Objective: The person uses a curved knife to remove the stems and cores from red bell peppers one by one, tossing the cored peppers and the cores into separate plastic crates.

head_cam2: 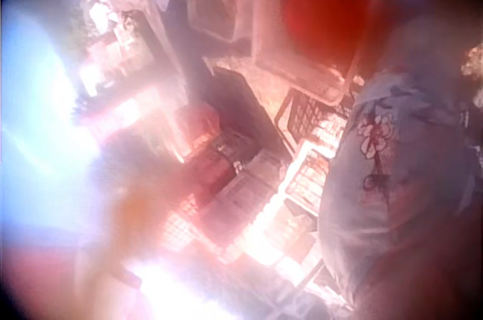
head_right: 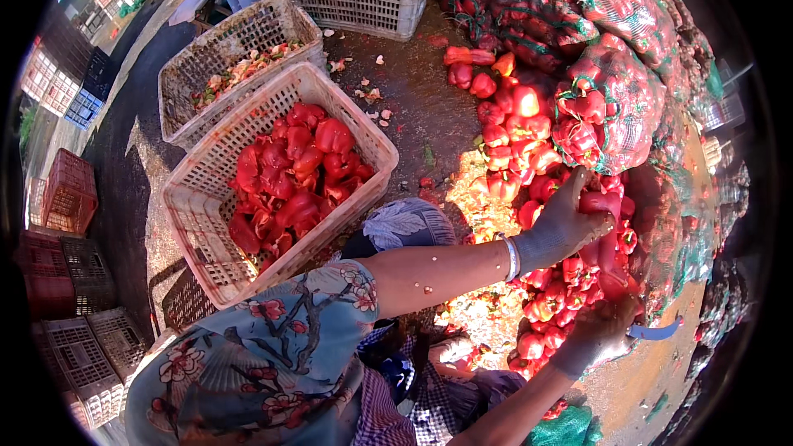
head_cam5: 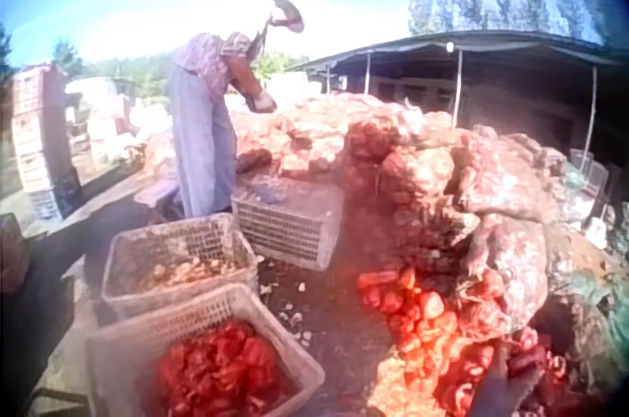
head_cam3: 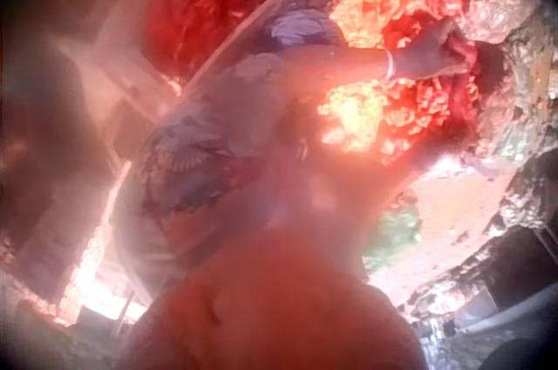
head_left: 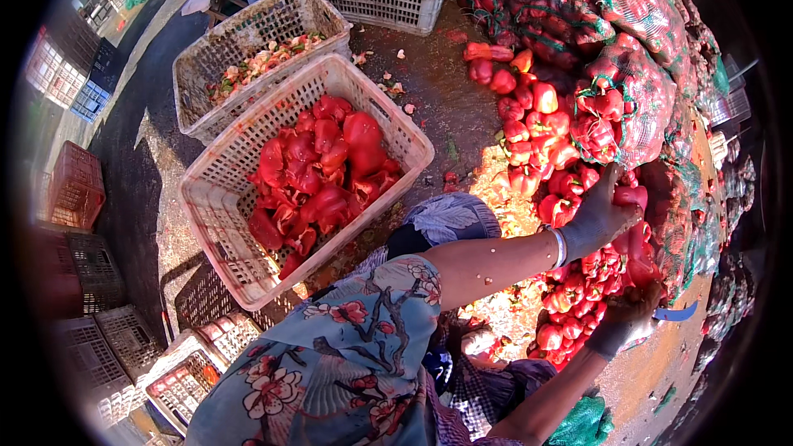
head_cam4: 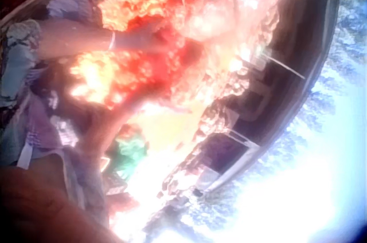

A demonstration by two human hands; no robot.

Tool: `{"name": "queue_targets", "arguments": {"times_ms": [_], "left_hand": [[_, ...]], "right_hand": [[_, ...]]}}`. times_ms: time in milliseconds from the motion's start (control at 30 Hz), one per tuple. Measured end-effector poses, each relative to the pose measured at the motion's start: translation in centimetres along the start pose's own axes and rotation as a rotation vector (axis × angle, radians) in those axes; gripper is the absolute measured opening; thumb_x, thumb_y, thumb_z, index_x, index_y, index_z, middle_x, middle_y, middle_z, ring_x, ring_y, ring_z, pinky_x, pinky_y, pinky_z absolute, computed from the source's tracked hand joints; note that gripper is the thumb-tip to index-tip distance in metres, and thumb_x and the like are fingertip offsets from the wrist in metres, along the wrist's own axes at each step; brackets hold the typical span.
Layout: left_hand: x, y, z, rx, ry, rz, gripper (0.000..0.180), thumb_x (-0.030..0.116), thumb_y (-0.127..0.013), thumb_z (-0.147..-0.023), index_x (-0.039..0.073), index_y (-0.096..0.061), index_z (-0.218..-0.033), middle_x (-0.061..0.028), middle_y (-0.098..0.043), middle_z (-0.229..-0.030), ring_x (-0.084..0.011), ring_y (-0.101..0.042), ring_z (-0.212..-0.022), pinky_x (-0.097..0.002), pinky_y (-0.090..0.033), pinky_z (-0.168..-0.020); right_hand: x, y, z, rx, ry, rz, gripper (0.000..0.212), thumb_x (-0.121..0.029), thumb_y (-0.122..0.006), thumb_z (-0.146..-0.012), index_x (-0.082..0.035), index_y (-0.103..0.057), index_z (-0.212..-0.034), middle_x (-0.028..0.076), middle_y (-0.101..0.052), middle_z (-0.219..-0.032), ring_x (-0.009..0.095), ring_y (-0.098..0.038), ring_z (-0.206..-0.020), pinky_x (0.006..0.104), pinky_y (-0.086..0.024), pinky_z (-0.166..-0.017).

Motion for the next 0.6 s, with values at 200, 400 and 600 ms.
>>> {"name": "queue_targets", "arguments": {"times_ms": [200, 400, 600], "left_hand": [[1.0, 1.1, -0.5, 0.134, -0.088, -0.144, 0.048, 0.004, -0.069, -0.079, 0.001, -0.045, -0.12, -0.0126, -0.057, -0.108, -0.0223, -0.06, -0.098, -0.0371, -0.05, -0.085], [0.9, 1.9, -1.5, 0.083, -0.135, -0.065, 0.048, 0.003, -0.072, -0.078, 0.002, -0.044, -0.117, -0.0089, -0.054, -0.107, -0.0164, -0.054, -0.101, -0.032, -0.048, -0.088], [0.1, 4.0, -3.0, 0.126, -0.22, -0.088, 0.04, 0.0, -0.074, -0.08, 0.005, -0.047, -0.109, -0.0044, -0.054, -0.1, -0.0122, -0.056, -0.09, -0.0299, -0.052, -0.076]], "right_hand": [[-0.8, -4.9, 4.0, 0.081, -0.2, -0.038, 0.009, -0.02, -0.048, -0.094, -0.013, -0.053, -0.091, -0.004, -0.04, -0.068, 0.005, -0.038, -0.053, 0.0188, -0.027, -0.043], [-1.5, -5.0, 4.5, -0.007, -0.086, 0.129, 0.017, -0.026, -0.051, -0.096, -0.011, -0.058, -0.099, 0.001, -0.05, -0.067, 0.006, -0.045, -0.049, 0.0202, -0.03, -0.04], [2.5, -5.8, 3.1, 0.121, -0.46, -0.385, 0.018, -0.023, -0.064, -0.087, -0.019, -0.051, -0.075, -0.005, -0.045, -0.053, 0.011, -0.047, -0.046, 0.0266, -0.036, -0.041]]}}
Point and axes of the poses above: each hand's wrist, its own z-axis away from the middle knuckle, its own y-axis out of the back of the hand, x = y × z, the point moved 3 cm from there along -z, towards the middle knuckle
